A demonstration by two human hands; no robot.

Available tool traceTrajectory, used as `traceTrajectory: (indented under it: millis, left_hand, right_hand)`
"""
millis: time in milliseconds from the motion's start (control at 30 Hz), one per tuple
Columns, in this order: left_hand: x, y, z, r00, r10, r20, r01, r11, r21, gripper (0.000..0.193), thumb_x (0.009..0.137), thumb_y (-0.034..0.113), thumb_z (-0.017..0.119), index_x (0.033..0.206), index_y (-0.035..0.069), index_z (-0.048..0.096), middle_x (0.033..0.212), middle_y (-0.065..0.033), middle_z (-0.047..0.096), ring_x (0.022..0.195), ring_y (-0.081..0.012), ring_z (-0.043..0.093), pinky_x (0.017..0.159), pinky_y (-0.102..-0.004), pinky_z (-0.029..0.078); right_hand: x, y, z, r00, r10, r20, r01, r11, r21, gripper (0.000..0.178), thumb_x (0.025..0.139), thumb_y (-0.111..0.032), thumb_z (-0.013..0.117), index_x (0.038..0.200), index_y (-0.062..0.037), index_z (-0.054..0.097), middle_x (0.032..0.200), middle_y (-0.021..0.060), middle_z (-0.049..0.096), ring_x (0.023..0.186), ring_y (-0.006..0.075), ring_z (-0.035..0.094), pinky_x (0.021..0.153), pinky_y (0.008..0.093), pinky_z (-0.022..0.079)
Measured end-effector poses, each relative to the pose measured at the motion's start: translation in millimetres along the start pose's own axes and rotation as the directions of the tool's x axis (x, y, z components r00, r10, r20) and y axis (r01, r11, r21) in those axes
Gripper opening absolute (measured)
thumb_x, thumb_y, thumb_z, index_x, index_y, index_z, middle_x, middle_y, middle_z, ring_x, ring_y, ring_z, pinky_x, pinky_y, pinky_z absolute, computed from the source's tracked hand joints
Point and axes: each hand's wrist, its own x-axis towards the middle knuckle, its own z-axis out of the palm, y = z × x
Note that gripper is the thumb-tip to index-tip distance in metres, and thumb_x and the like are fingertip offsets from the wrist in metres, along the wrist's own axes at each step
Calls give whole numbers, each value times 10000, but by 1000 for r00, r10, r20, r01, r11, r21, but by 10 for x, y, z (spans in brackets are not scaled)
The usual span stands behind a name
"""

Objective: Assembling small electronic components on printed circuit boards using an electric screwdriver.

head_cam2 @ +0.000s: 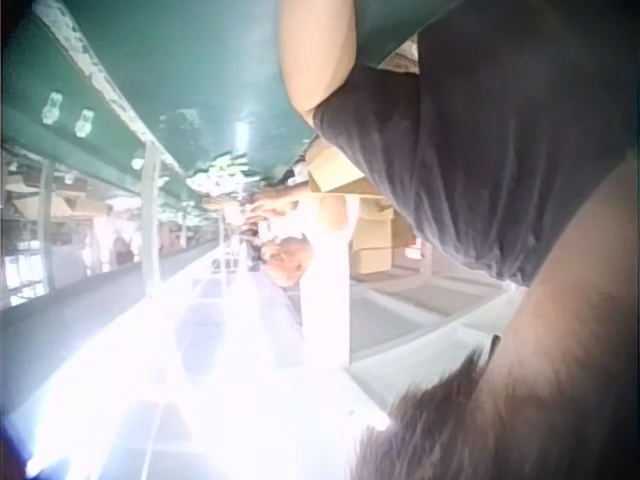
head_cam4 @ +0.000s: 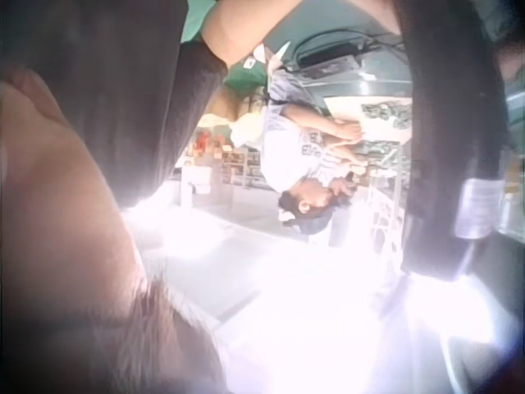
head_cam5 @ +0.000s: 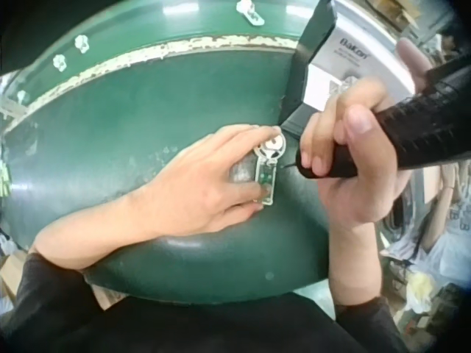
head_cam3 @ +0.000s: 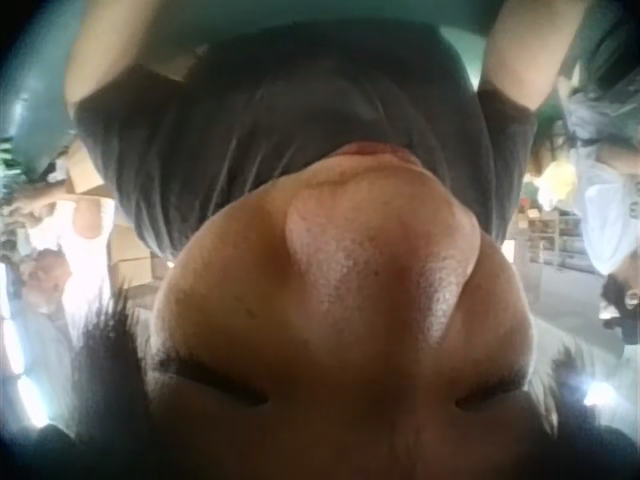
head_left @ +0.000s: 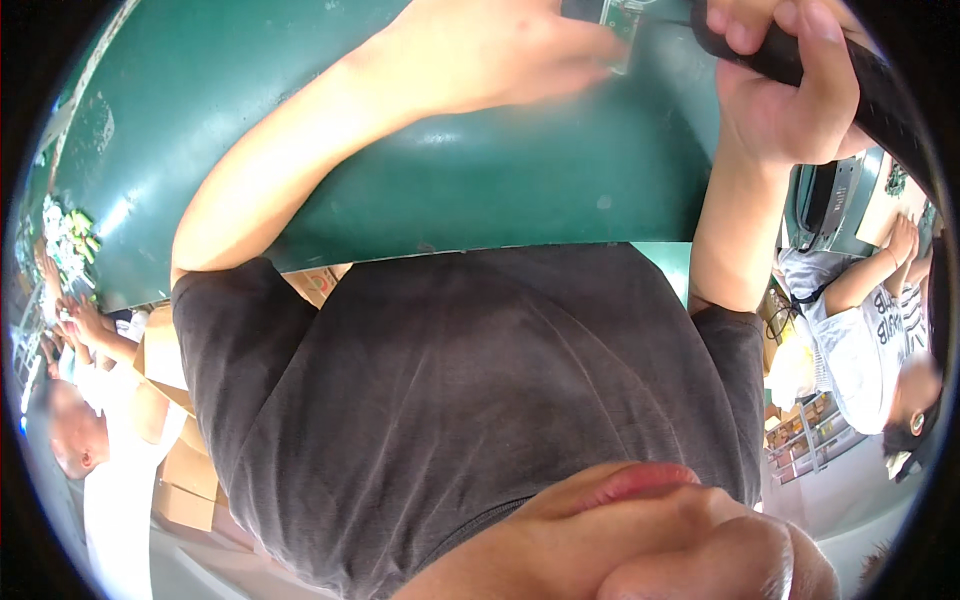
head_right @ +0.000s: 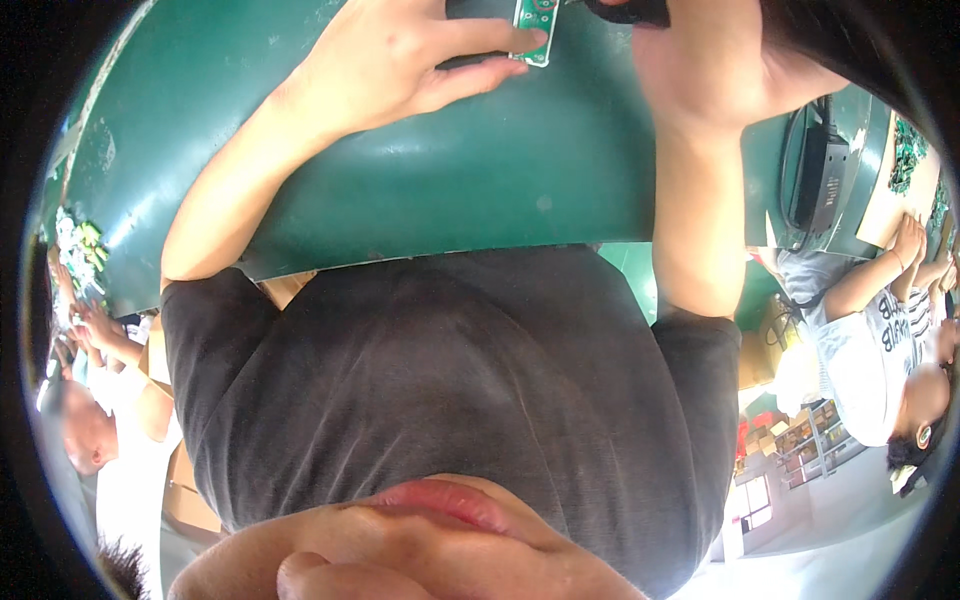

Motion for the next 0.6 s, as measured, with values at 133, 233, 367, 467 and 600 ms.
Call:
traceTrajectory:
  millis: [133,233,367,467,600]
  left_hand:
    - [100,100,-123,994,-60,86,59,998,16,163,817,181,765,920,55,767,1444,-270,483,1283,-404,532,1044,-443,478]
    - [39,72,-54,997,-28,69,22,997,76,165,826,191,763,924,59,770,1443,-268,485,1285,-398,528,1051,-440,471]
    - [6,59,-24,1000,-17,3,17,999,27,174,826,201,765,932,63,771,1436,-267,491,1288,-395,523,1060,-439,463]
    - [-16,48,-7,1000,-16,-20,16,1000,26,175,823,202,767,929,63,770,1428,-266,498,1287,-392,523,1060,-442,462]
    - [22,66,-52,998,-53,44,51,998,40,173,817,203,770,920,65,770,1419,-268,505,1283,-390,525,1055,-447,464]
  right_hand:
    - [4,43,-11,1000,-11,5,11,998,-55,635,1007,-35,510,1562,-47,201,821,49,492,506,135,490,508,302,482]
    - [-59,163,-44,998,-65,-9,65,997,-35,639,1001,-28,525,1554,-40,205,808,51,499,493,137,492,501,299,483]
    - [-40,151,14,997,-73,-9,73,997,-20,645,1000,-35,538,1551,-35,203,808,54,510,486,140,491,500,293,484]
    - [18,95,81,1000,-15,-13,15,1000,-9,642,1000,-38,545,1549,-35,211,809,57,519,491,137,493,503,285,481]
    - [-41,214,68,996,-80,50,85,992,-95,630,993,-18,553,1536,-29,234,803,66,526,497,129,494,506,271,474]
